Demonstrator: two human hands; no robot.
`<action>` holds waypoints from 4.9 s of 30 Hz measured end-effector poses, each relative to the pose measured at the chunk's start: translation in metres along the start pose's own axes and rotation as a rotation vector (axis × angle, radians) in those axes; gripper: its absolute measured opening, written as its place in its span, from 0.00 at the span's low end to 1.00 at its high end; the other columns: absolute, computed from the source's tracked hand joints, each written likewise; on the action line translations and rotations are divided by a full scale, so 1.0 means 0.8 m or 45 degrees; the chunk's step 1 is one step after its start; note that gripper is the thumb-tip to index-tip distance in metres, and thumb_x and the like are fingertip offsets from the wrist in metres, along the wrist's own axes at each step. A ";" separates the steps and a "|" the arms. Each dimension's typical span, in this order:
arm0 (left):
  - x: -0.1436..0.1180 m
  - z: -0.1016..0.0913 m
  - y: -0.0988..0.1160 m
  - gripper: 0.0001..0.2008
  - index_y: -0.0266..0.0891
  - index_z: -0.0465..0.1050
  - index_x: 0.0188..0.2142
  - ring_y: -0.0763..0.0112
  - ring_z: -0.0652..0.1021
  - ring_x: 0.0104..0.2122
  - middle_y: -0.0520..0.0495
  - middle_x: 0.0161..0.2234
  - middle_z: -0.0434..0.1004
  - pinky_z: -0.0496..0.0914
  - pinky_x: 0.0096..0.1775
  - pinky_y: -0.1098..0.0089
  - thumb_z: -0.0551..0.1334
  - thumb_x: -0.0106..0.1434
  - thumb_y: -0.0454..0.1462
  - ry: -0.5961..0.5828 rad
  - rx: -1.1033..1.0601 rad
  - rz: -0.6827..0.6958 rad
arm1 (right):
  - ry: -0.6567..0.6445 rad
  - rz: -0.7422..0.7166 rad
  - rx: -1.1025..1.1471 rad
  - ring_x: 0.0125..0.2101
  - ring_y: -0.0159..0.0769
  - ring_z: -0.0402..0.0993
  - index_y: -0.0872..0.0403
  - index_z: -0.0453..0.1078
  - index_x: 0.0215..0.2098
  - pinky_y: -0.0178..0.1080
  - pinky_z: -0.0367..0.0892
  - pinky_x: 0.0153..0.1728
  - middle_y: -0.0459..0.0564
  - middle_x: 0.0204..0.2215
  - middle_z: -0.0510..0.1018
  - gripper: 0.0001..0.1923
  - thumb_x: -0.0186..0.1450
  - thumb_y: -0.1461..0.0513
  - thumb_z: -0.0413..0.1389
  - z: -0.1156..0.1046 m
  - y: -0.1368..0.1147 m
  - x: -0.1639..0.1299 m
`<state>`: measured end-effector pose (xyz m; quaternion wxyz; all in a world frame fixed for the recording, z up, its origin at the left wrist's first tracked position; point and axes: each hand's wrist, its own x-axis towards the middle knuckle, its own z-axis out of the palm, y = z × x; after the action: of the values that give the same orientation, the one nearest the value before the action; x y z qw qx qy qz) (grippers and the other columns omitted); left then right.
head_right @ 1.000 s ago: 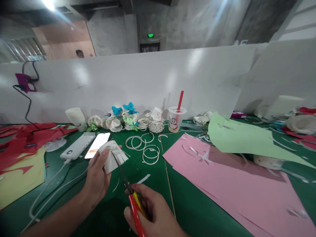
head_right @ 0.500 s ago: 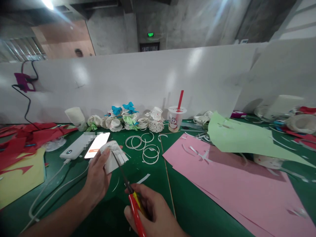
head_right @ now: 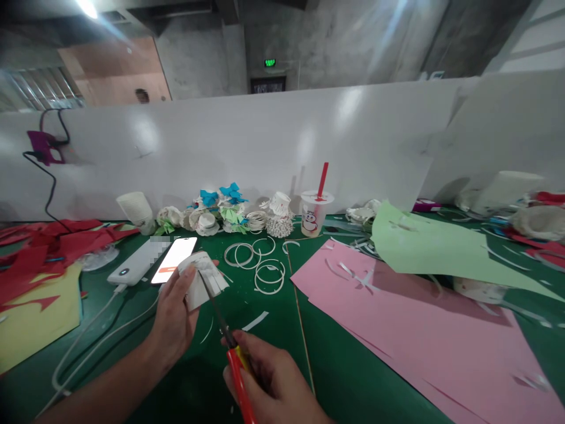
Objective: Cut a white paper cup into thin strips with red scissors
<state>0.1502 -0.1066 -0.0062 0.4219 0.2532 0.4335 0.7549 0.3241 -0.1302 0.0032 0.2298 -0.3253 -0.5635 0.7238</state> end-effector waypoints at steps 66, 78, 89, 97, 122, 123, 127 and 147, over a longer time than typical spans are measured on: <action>0.015 -0.006 0.003 0.17 0.37 0.72 0.41 0.68 0.77 0.30 0.48 0.32 0.77 0.71 0.34 0.69 0.61 0.56 0.45 0.103 -0.024 0.018 | -0.174 0.118 0.354 0.10 0.18 0.54 0.56 0.66 0.43 0.24 0.51 0.13 0.33 0.13 0.61 0.25 0.56 0.48 0.59 -0.010 0.026 0.015; 0.015 -0.005 0.004 0.18 0.37 0.71 0.44 0.69 0.77 0.27 0.49 0.30 0.77 0.71 0.33 0.69 0.62 0.56 0.44 0.151 0.016 0.074 | -0.152 0.119 0.288 0.10 0.18 0.54 0.56 0.66 0.43 0.25 0.49 0.12 0.33 0.12 0.61 0.28 0.54 0.45 0.59 -0.007 0.031 0.018; 0.015 -0.005 0.004 0.18 0.36 0.71 0.42 0.69 0.77 0.27 0.48 0.31 0.77 0.71 0.32 0.69 0.62 0.56 0.45 0.129 -0.001 0.003 | -0.122 0.114 0.260 0.11 0.18 0.53 0.56 0.66 0.43 0.25 0.49 0.13 0.34 0.13 0.62 0.29 0.53 0.45 0.59 -0.007 0.025 0.014; 0.012 -0.004 0.001 0.17 0.38 0.71 0.44 0.70 0.78 0.28 0.47 0.34 0.78 0.72 0.33 0.69 0.62 0.56 0.43 0.097 0.017 0.041 | -0.147 0.115 0.294 0.09 0.18 0.52 0.56 0.66 0.44 0.25 0.49 0.11 0.33 0.10 0.61 0.28 0.55 0.45 0.58 -0.009 0.028 0.017; -0.003 -0.003 -0.005 0.18 0.40 0.69 0.45 0.68 0.77 0.31 0.48 0.34 0.77 0.72 0.32 0.70 0.64 0.54 0.40 0.006 0.035 -0.043 | -0.037 0.046 0.407 0.10 0.19 0.53 0.56 0.68 0.45 0.24 0.51 0.10 0.35 0.14 0.61 0.26 0.55 0.47 0.59 -0.007 0.023 0.013; -0.003 -0.003 -0.005 0.19 0.40 0.69 0.45 0.68 0.77 0.31 0.48 0.34 0.77 0.72 0.32 0.70 0.64 0.54 0.40 0.010 0.031 -0.040 | -0.008 0.048 0.402 0.10 0.19 0.53 0.56 0.68 0.45 0.24 0.50 0.10 0.35 0.14 0.61 0.27 0.55 0.47 0.59 -0.006 0.022 0.013; -0.003 -0.004 -0.006 0.18 0.39 0.69 0.45 0.67 0.78 0.30 0.47 0.34 0.77 0.72 0.31 0.69 0.64 0.55 0.40 0.010 0.015 -0.060 | -0.009 0.099 0.365 0.10 0.18 0.54 0.56 0.69 0.45 0.22 0.52 0.11 0.35 0.13 0.63 0.29 0.53 0.46 0.61 -0.006 0.018 0.013; 0.010 -0.006 -0.001 0.17 0.38 0.69 0.46 0.66 0.77 0.33 0.46 0.36 0.77 0.71 0.33 0.69 0.60 0.57 0.41 0.049 -0.128 0.071 | -0.096 0.106 0.282 0.13 0.19 0.49 0.55 0.66 0.44 0.25 0.47 0.14 0.34 0.14 0.58 0.23 0.57 0.50 0.60 -0.004 0.018 0.004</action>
<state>0.1427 -0.1014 -0.0095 0.4046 0.2290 0.3959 0.7919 0.3248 -0.1295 -0.0115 0.2126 -0.2936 -0.4745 0.8022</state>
